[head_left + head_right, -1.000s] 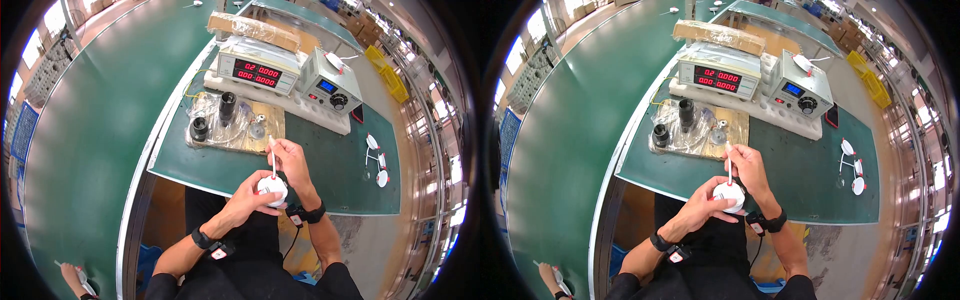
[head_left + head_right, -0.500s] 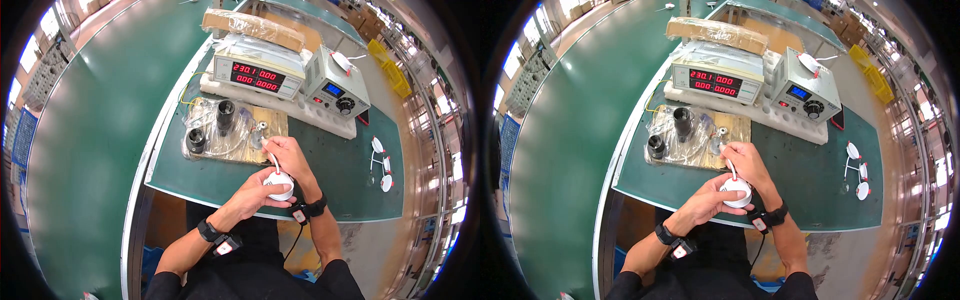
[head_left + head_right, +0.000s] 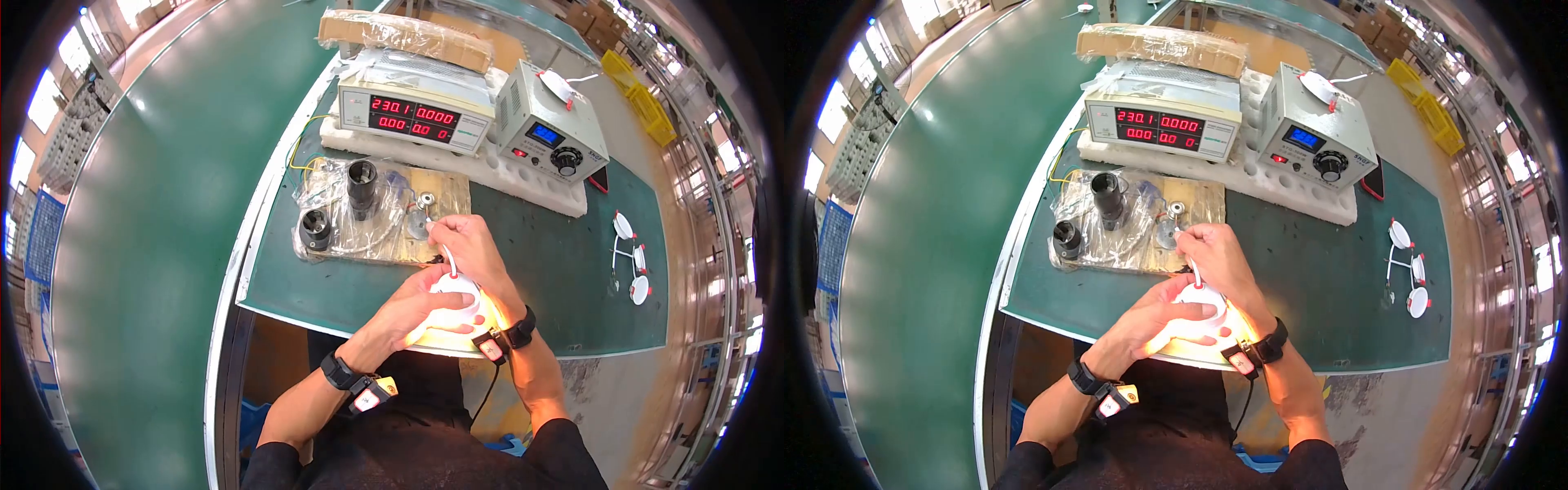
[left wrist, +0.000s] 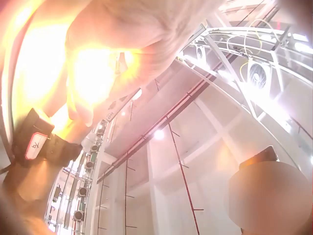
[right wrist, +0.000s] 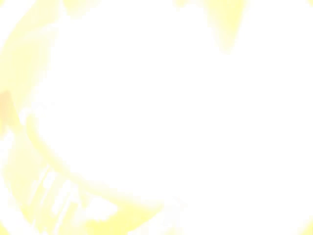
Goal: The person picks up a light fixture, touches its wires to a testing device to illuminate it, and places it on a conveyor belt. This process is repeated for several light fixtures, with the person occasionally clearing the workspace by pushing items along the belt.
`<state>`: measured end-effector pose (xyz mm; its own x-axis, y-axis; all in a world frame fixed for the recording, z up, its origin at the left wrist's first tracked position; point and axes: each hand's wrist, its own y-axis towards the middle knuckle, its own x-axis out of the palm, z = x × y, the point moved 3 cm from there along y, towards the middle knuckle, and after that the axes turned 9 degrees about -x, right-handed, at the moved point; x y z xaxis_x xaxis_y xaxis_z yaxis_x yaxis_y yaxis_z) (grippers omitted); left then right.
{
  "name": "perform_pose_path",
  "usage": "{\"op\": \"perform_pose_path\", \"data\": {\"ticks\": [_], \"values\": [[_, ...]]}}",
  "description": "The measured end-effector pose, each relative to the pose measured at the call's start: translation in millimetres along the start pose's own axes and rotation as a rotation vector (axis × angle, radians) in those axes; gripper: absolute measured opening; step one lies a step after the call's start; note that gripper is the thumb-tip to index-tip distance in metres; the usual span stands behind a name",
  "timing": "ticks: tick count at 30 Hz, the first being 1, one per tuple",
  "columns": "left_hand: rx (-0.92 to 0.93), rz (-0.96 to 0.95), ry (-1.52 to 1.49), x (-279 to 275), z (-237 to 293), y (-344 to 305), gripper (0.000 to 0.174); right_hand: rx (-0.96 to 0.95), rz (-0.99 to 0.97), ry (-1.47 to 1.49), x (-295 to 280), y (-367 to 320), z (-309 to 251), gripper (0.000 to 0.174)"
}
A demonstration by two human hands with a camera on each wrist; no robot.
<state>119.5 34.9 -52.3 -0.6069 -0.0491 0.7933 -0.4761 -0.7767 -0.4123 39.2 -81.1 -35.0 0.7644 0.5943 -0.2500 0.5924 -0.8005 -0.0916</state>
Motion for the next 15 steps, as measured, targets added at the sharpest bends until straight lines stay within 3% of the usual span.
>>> {"op": "perform_pose_path", "data": {"ticks": [15], "values": [[0.022,0.029,-0.007,6.8,-1.0,1.2,0.041,-0.084,0.007,-0.053,-2.6,5.3,11.8,0.032]]}}
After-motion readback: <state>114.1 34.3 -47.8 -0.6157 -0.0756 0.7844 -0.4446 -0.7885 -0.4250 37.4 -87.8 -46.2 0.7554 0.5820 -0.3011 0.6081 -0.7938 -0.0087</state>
